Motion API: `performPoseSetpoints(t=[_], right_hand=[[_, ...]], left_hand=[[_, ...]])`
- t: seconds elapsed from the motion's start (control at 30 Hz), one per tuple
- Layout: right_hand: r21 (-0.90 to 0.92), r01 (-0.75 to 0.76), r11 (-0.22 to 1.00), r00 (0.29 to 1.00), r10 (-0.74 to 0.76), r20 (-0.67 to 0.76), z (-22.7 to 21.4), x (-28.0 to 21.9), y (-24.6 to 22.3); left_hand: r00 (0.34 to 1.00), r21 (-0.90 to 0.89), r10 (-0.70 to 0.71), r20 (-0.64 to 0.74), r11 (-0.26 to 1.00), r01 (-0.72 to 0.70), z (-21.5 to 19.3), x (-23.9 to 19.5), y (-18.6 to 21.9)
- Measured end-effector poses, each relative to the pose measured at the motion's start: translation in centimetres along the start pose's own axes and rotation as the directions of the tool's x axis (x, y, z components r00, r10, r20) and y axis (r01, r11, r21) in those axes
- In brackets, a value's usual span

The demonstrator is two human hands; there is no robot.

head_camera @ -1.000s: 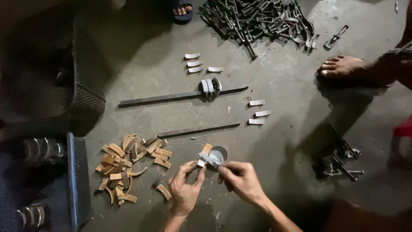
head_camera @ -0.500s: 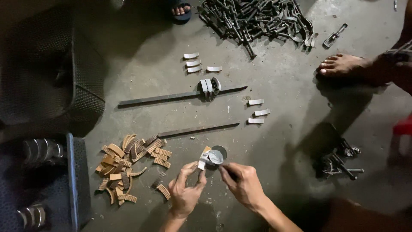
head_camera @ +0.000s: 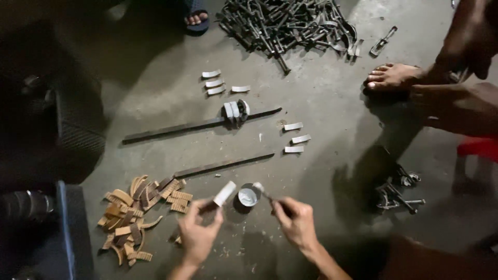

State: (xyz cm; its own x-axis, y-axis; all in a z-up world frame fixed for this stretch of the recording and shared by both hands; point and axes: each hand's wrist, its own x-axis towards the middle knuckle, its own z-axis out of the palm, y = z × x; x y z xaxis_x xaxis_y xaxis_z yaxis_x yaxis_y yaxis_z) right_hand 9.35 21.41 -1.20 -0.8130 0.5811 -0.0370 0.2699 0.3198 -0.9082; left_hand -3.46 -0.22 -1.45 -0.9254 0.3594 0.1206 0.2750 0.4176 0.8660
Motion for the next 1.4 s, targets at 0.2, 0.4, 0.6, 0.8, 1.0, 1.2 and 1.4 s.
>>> performPoseSetpoints(t=[0.2, 0.4, 0.6, 0.8, 1.0, 1.2, 1.4], right_hand=[[0.000, -0.061, 0.998, 0.986, 0.061, 0.156, 2.2, -5.1, 5.3], [0.050, -0.117, 0.992, 0.970, 0.103, 0.219, 3.5, -7.2, 8.5], [0.006, -0.319, 0.948, 0.925, 0.310, 0.218, 2.0, -6.2, 9.4], [-0.062, -0.211, 0.976, 0.957, 0.219, 0.190, 0.6, -3.1, 7.5], [-0.115, -0.097, 0.989, 0.990, 0.108, 0.096, 1.6, -0.8, 5.4], [-0.167, -0.113, 0.979, 0.982, 0.136, 0.129, 2.7, -0.2, 2.7], [-0.217, -0.119, 0.969, 0.981, 0.148, 0.121, 3.0, -0.5, 1.5]], left_hand=[[0.979, 0.041, 0.019, 0.204, 0.999, -0.028, 4.3, 13.9, 3.4], [0.966, -0.102, 0.095, 0.242, 0.992, -0.072, 22.8, 22.2, 2.2], [0.938, 0.250, -0.269, 0.216, 0.944, 0.213, 33.9, 21.4, -1.4], [0.918, 0.036, -0.022, 0.395, 0.999, 0.008, 20.3, 23.3, -0.6], [0.953, 0.166, 0.127, 0.274, 0.970, -0.178, -4.9, 16.2, -5.4], [0.997, 0.519, -0.076, 0.026, 0.853, 0.052, -17.1, 4.4, -16.5], [0.996, 0.569, -0.008, 0.093, 0.821, -0.046, -15.5, -2.4, -21.0]])
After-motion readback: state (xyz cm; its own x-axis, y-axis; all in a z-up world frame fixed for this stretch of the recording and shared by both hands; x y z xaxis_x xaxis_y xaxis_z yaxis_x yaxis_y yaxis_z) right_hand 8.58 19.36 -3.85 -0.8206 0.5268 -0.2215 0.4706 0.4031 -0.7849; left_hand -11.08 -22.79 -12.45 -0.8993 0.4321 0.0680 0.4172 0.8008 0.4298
